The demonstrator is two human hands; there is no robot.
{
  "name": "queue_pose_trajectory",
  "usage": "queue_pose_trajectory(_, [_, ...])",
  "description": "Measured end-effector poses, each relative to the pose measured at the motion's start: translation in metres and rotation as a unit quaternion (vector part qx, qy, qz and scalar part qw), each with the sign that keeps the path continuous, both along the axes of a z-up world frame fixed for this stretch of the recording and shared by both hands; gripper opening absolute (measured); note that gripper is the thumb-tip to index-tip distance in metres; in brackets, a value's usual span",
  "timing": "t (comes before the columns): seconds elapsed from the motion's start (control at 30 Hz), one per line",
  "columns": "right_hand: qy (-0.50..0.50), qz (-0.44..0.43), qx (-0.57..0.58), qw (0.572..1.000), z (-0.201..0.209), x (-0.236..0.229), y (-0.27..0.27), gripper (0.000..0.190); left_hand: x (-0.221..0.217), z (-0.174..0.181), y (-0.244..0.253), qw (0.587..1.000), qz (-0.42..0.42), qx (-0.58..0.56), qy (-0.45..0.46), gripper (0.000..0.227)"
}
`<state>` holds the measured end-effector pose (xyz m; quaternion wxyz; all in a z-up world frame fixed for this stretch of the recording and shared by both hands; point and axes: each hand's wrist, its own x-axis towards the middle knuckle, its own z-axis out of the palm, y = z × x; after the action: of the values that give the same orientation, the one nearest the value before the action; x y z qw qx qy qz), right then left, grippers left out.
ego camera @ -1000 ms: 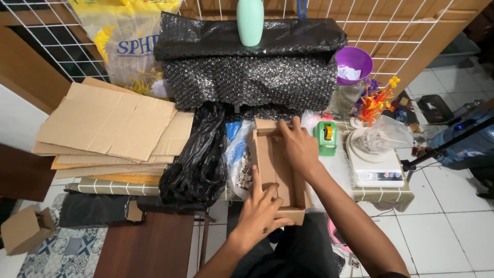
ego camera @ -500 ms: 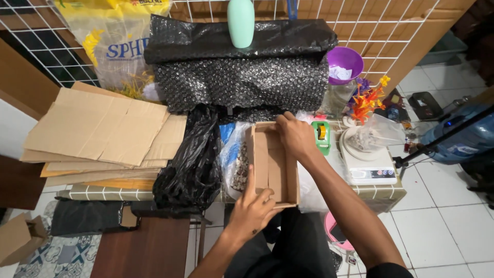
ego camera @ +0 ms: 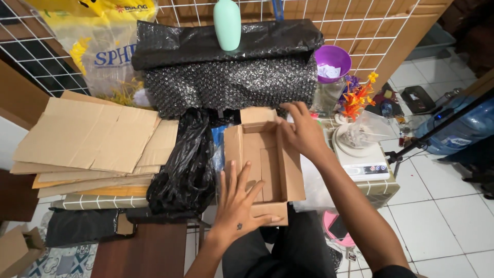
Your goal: The person scoops pebbles into a plastic bag, weighs it on a digital scale, then places the bag into a small cardboard box and wraps the box in bubble wrap and black plastic tape.
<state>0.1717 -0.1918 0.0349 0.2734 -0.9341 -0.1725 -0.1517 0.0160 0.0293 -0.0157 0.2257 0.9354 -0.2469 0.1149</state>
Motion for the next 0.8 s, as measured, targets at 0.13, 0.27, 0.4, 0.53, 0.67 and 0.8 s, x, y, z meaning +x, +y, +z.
queue_pose_trajectory(0.13, [0.002, -0.027, 0.053, 0.998, -0.002, -0.011, -0.018, 0.043, -0.001, 0.008, 0.000, 0.999, -0.012, -0.030, -0.001, 0.090])
queue_pose_trajectory(0.27, [-0.005, -0.021, 0.075, 0.997, -0.007, -0.019, -0.032, 0.037, 0.001, 0.003, -0.003, 0.997, 0.009, -0.046, -0.058, 0.075])
queue_pose_trajectory(0.4, [0.006, -0.003, 0.067, 0.998, -0.019, -0.026, -0.038, 0.041, 0.006, 0.002, -0.006, 0.987, 0.041, -0.100, -0.122, 0.062])
queue_pose_trajectory(0.53, [-0.043, -0.017, 0.081, 0.996, -0.021, -0.034, -0.026, 0.037, 0.025, -0.019, 0.017, 0.965, 0.143, -0.109, -0.192, 0.054])
queue_pose_trajectory(0.67, [-0.057, -0.003, 0.074, 0.996, -0.013, -0.043, -0.011, 0.040, 0.031, 0.006, 0.060, 0.912, 0.322, -0.020, -0.252, 0.048])
queue_pose_trajectory(0.8, [-0.046, 0.023, 0.085, 0.995, -0.002, -0.055, 0.007, 0.041, 0.035, 0.023, 0.096, 0.879, 0.413, 0.095, -0.220, 0.059])
